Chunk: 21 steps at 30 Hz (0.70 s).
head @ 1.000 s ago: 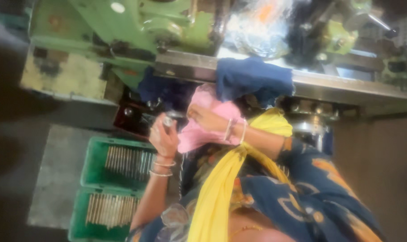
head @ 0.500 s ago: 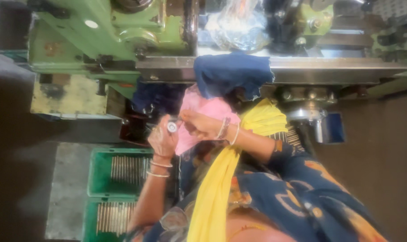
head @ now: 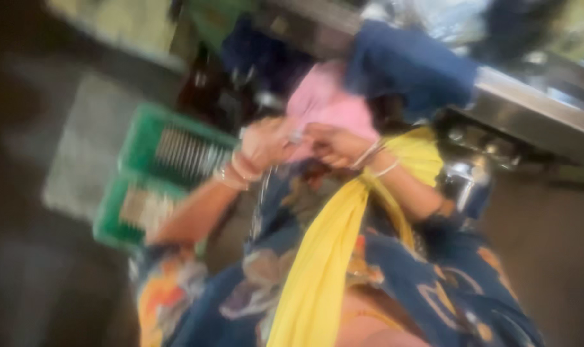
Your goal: The person works at a lathe machine, picking up small metal rods from a green crate and handling them at the machine, then placing finished rods back into the crate. They repeatedly reach into the crate, work the machine controls with both hands, and sort the metal pieces between the crate and the workbench.
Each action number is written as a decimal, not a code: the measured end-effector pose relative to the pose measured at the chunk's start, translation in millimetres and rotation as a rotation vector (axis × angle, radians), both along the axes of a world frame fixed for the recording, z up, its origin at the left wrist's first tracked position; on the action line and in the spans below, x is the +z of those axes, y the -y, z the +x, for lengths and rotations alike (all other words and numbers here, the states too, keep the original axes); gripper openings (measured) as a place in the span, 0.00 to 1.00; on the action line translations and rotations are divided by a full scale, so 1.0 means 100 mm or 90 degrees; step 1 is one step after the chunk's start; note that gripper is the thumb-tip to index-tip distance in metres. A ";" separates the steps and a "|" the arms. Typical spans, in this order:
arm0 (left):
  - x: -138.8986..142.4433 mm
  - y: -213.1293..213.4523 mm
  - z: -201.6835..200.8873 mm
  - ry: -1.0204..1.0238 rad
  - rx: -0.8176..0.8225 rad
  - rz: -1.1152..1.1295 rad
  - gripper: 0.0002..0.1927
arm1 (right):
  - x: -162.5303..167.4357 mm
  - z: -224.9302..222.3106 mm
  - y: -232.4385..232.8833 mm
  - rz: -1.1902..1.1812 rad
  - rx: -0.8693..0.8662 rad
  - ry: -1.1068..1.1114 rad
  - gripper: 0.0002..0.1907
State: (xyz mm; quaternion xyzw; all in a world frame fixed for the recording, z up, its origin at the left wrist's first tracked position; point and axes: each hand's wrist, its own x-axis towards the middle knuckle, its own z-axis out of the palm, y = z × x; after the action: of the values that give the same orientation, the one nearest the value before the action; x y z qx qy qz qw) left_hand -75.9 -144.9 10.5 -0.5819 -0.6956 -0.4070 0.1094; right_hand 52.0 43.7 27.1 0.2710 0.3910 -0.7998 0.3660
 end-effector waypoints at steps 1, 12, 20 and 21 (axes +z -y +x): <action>0.00 0.05 -0.08 -0.076 -0.110 0.038 0.18 | -0.01 0.02 -0.08 -0.033 0.048 0.007 0.14; -0.17 0.32 -0.05 -0.046 -0.075 -0.126 0.16 | 0.17 -0.07 0.25 0.214 0.070 -0.077 0.13; -0.32 -0.04 0.36 0.731 0.259 0.077 0.25 | -0.78 -0.18 0.36 0.633 -0.266 -0.543 0.06; -0.49 0.02 0.38 0.706 0.224 0.102 0.24 | -0.85 -0.20 0.32 0.608 -0.322 -0.520 0.04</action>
State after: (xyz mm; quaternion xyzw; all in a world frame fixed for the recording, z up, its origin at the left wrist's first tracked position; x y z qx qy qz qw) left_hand -37.5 -146.6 -38.1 -0.1480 -0.7023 -0.6774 -0.1612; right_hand 32.4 12.1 -58.0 0.1624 0.7330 -0.6384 -0.1697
